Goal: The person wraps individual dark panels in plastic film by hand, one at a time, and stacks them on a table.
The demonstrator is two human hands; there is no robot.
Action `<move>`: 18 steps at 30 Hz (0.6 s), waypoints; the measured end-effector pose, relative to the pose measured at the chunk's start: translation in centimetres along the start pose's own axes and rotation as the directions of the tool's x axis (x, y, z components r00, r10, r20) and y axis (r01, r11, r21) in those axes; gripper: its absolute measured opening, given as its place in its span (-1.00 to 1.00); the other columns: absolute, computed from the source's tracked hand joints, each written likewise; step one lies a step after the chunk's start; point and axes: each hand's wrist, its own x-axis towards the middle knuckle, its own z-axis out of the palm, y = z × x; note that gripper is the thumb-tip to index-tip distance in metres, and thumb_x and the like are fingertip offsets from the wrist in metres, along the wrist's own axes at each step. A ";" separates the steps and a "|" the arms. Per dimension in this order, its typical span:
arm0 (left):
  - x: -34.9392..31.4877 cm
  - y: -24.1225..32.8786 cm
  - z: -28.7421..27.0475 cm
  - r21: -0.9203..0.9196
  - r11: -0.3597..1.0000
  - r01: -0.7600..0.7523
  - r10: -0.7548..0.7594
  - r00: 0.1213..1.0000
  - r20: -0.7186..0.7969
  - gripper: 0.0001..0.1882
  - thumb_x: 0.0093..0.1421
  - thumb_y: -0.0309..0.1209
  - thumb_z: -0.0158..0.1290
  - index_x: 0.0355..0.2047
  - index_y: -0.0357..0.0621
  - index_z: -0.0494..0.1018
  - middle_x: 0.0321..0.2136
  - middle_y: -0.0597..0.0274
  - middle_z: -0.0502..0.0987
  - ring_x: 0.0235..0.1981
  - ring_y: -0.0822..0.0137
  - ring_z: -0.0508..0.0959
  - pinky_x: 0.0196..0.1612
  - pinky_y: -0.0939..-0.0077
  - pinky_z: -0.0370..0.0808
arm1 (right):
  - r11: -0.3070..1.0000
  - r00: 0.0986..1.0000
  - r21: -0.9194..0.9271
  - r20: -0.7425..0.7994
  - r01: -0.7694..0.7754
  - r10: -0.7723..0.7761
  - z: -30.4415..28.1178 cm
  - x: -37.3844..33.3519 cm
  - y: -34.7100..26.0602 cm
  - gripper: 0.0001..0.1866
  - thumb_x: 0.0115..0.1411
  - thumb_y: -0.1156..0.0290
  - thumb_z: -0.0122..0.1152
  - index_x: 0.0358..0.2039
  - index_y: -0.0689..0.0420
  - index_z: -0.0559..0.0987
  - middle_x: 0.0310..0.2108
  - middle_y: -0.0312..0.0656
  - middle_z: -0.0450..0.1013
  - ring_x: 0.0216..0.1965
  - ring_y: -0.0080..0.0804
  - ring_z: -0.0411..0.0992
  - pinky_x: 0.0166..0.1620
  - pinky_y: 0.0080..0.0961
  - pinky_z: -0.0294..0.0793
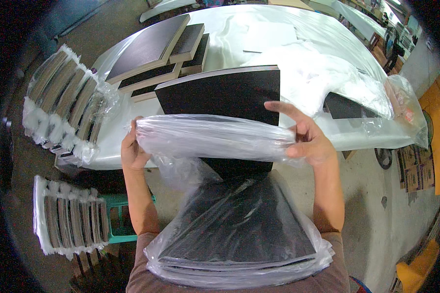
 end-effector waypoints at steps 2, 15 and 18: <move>0.4 -0.6 -1.5 -0.178 0.984 -0.034 0.021 0.997 -0.072 -0.64 0.11 -0.15 -0.08 -0.20 -0.14 0.32 -0.35 0.21 0.40 -0.37 0.36 0.42 -0.32 0.50 0.37 | 0.994 0.995 0.054 -0.015 -0.097 0.098 0.3 -0.2 0.5 -0.06 -0.43 0.49 0.35 0.06 0.28 0.13 -0.16 -0.14 0.35 -0.34 -0.57 0.41 -0.27 -0.78 0.29; -0.8 1.4 -0.7 0.918 0.380 -0.115 -0.390 0.880 0.272 -0.33 -0.47 -0.43 0.32 -0.24 -0.26 0.33 -0.40 0.13 0.46 -0.26 0.37 0.42 -0.29 0.56 0.34 | 0.988 0.993 0.117 -0.083 0.099 -0.090 -2.1 0.3 0.4 -0.20 -0.30 0.58 0.22 0.05 0.22 0.14 -0.40 -0.17 0.42 -0.47 -0.57 0.35 -0.36 -0.73 0.32; 0.3 3.0 1.1 0.877 0.474 -0.081 0.035 0.997 0.074 -0.39 -0.36 -0.60 0.18 -0.16 -0.24 0.32 -0.35 0.20 0.41 -0.25 0.36 0.38 -0.23 0.60 0.30 | 0.937 0.987 -0.348 -0.161 -0.037 -0.021 0.8 2.0 -0.3 -0.38 -0.23 0.64 0.13 -0.04 0.08 0.29 -0.55 -0.36 0.34 -0.49 -0.59 0.32 -0.38 -0.72 0.29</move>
